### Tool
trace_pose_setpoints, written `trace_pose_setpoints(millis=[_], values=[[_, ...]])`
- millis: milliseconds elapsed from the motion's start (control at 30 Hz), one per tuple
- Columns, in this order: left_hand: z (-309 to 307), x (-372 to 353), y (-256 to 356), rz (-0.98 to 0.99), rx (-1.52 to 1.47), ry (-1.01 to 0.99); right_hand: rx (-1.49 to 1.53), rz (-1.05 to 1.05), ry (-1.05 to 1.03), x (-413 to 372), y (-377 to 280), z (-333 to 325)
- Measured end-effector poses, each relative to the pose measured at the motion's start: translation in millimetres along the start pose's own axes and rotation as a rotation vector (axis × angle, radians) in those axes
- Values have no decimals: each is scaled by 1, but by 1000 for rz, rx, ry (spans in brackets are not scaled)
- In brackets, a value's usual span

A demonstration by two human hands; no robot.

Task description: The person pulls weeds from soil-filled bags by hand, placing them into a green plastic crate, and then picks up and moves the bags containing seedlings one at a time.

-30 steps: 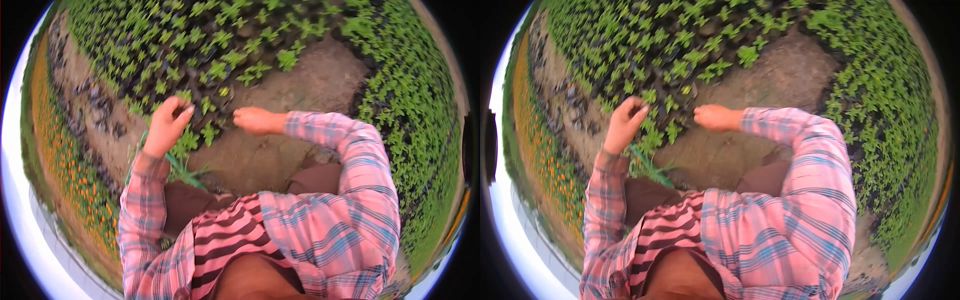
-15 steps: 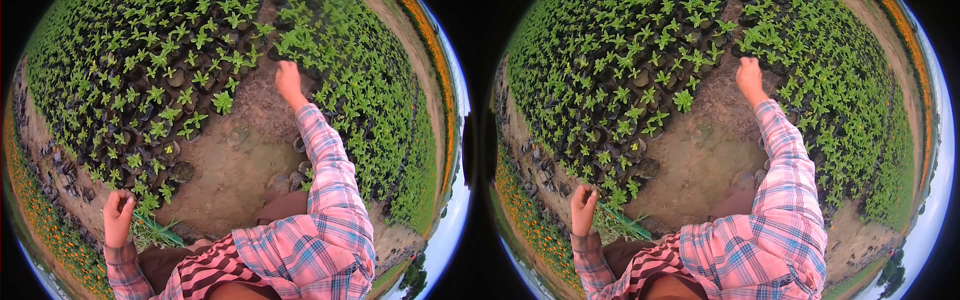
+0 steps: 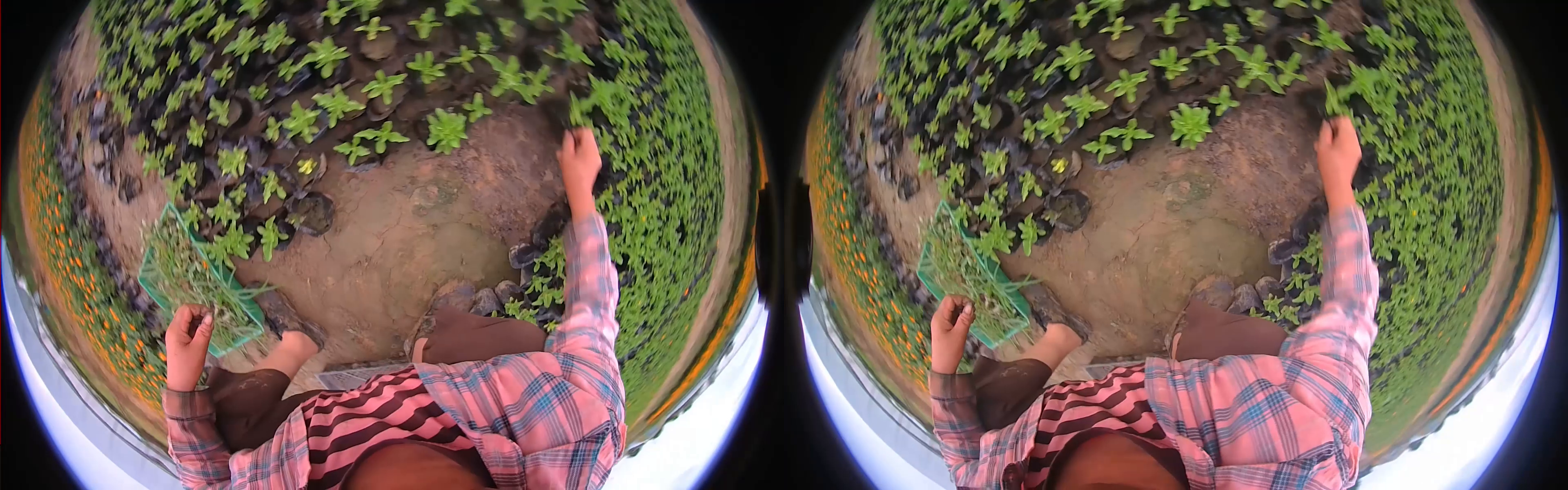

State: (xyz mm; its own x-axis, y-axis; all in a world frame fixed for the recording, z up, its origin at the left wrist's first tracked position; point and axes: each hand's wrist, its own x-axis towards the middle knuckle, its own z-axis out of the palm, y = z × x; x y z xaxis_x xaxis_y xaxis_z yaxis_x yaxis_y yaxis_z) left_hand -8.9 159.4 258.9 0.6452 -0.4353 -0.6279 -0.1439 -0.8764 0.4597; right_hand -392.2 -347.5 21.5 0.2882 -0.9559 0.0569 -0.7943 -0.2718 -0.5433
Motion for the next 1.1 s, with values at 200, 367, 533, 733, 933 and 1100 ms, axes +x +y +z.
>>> trace_pose_setpoints(millis=[200,367,533,733,933,1100], values=[[14,-40,10,-62,-36,-18,446,122,-609,-106,-63,-6],[23,-51,8,-21,13,-27,364,-656,-702,-124,-139,35],[16,-45,-9,75,182,-4,157,-961,-801,-131,-170,94],[9,-33,-5,32,30,-83,368,-578,-261,-96,-114,45],[13,-25,12,83,35,-105,-295,31,215,-27,25,-25],[15,-24,14,193,133,-99,-401,178,-3,-6,59,-34]])
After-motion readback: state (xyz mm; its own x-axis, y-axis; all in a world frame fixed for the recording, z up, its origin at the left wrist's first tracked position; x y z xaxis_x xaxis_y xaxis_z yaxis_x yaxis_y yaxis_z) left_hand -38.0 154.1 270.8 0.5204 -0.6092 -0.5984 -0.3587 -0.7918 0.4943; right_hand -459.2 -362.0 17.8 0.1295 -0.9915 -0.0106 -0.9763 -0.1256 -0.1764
